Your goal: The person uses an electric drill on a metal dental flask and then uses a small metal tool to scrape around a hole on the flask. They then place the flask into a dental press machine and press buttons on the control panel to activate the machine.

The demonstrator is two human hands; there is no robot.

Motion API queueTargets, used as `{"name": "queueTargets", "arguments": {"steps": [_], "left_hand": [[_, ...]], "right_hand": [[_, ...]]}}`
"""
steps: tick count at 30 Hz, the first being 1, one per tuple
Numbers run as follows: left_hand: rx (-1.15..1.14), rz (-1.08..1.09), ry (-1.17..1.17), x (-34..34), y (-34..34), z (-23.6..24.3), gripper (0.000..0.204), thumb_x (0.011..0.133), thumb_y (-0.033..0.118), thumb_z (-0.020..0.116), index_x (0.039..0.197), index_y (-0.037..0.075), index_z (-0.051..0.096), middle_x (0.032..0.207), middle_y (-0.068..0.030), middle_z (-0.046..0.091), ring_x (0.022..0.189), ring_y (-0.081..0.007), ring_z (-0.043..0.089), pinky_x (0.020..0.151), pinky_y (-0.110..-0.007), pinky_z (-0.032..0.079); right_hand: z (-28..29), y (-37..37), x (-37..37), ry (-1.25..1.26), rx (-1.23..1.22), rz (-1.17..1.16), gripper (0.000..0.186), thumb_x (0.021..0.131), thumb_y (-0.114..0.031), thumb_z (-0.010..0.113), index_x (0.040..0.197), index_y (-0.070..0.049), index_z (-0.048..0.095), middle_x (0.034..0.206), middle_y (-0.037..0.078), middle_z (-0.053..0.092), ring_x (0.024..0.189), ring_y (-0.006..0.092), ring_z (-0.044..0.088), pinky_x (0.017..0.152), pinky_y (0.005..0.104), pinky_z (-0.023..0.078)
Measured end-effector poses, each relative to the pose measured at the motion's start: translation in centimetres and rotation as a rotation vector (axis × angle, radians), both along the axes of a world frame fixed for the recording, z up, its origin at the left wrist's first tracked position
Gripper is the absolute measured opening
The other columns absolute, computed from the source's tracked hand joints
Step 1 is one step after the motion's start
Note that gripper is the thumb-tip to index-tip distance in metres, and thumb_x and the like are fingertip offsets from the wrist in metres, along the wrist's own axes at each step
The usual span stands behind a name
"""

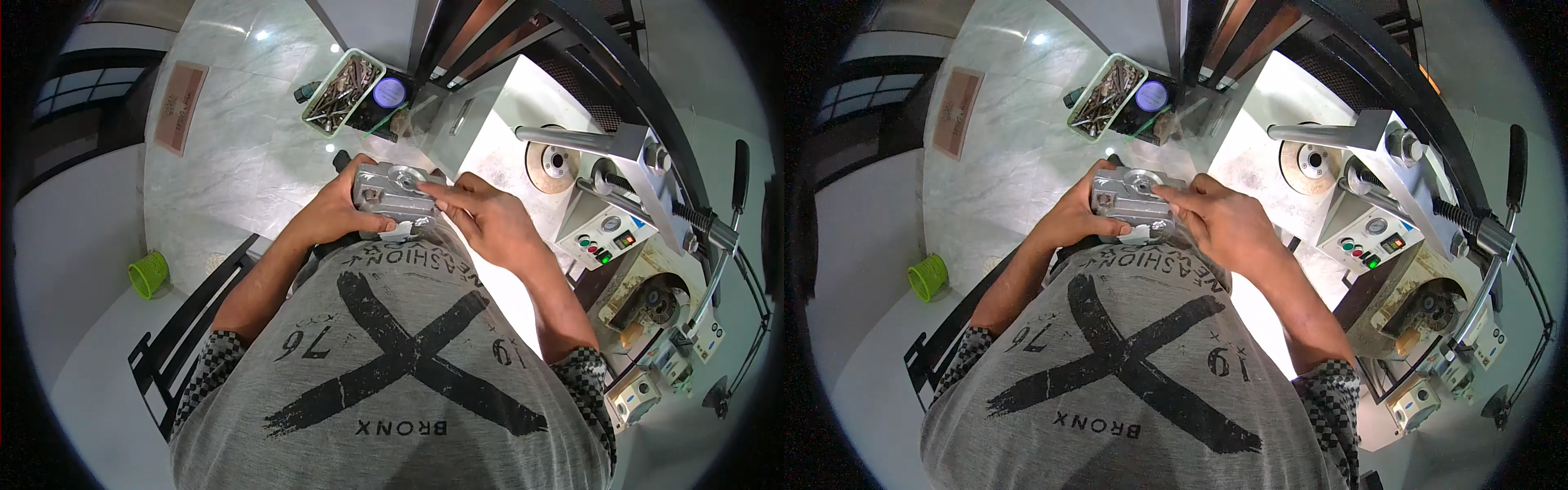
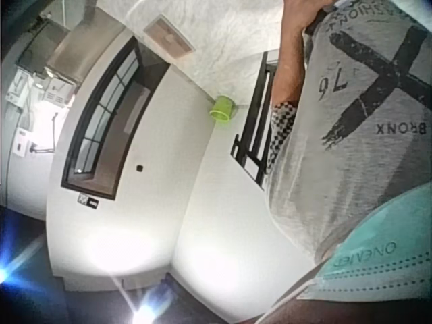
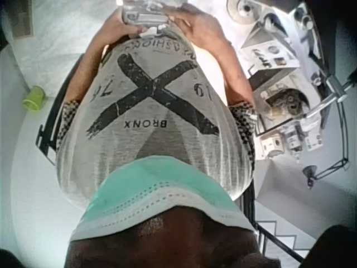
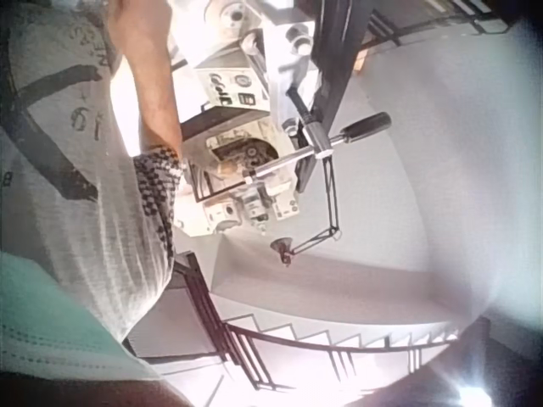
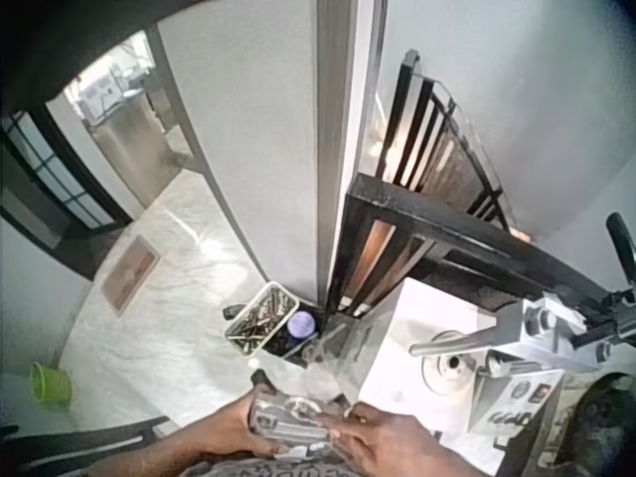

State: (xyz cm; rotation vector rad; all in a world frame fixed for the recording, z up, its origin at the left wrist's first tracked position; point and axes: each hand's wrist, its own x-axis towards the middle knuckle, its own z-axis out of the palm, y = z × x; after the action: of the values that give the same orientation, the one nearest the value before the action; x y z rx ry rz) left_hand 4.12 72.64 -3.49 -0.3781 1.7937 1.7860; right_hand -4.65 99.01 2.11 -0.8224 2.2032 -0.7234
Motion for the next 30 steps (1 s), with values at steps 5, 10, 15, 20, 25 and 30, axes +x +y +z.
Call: {"name": "queueTargets", "arguments": {"steps": [5,10,15,20,25,30], "left_hand": [[-0.097,0.013,0.016,0.2,0.7,0.5,0.094,0.066,0.025,0.093,0.14,0.0,0.042,0.122,-0.016,0.066,0.114,-0.0241,0.063,0.101,-0.034,0.047],[-0.122,0.019,-0.002,0.1,0.8,1.3,0.087,0.066,0.014,0.093,0.137,0.008,0.044,0.118,-0.0081,0.063,0.114,-0.0192,0.06,0.1,-0.034,0.046],[-0.041,-0.048,0.059,0.5,-0.3,0.0,0.093,0.06,0.012,0.095,0.139,0.008,0.045,0.124,-0.0053,0.06,0.121,-0.0188,0.056,0.106,-0.035,0.042],[0.035,-0.085,0.145,0.8,-0.8,-0.9,0.097,0.06,0.014,0.096,0.142,0.01,0.044,0.13,-0.0087,0.059,0.125,-0.0219,0.055,0.109,-0.035,0.041],[0.102,-0.077,0.139,0.6,-0.8,-0.8,0.097,0.056,0.008,0.095,0.14,0.008,0.047,0.128,-0.0027,0.058,0.126,-0.0181,0.052,0.111,-0.034,0.038],[0.132,-0.084,0.117,0.5,-0.9,-1.2,0.096,0.058,0.01,0.094,0.141,0.008,0.046,0.129,-0.0048,0.057,0.126,-0.0194,0.053,0.111,-0.034,0.038]], "right_hand": [[0.3,0.1,1.7,0.232,-0.064,-0.029,0.041,0.095,-0.016,0.066,0.135,-0.024,0.069,0.095,0.01,0.066,0.075,0.028,0.07,0.067,0.0404,0.058],[-0.3,-0.4,2.5,0.222,-0.048,-0.131,0.042,0.093,-0.015,0.067,0.134,-0.026,0.07,0.091,0.01,0.067,0.072,0.0276,0.07,0.065,0.0405,0.058],[-1.2,0.2,0.7,0.083,-0.235,-0.145,0.044,0.093,-0.015,0.068,0.133,-0.034,0.07,0.081,0.009,0.067,0.07,0.0248,0.068,0.063,0.0385,0.058],[-1.1,0.8,-0.7,0.11,-0.224,0.065,0.046,0.09,-0.013,0.068,0.13,-0.036,0.072,0.084,0.005,0.068,0.072,0.0222,0.068,0.064,0.0363,0.057],[-1.6,0.8,-1.1,0.152,-0.282,0.111,0.048,0.087,-0.012,0.069,0.128,-0.037,0.073,0.088,0.003,0.068,0.072,0.0213,0.068,0.064,0.0363,0.057],[-1.2,0.1,-1.0,0.128,-0.266,0.072,0.047,0.086,-0.012,0.069,0.126,-0.036,0.074,0.09,0.004,0.068,0.073,0.0212,0.069,0.065,0.0364,0.058]]}}
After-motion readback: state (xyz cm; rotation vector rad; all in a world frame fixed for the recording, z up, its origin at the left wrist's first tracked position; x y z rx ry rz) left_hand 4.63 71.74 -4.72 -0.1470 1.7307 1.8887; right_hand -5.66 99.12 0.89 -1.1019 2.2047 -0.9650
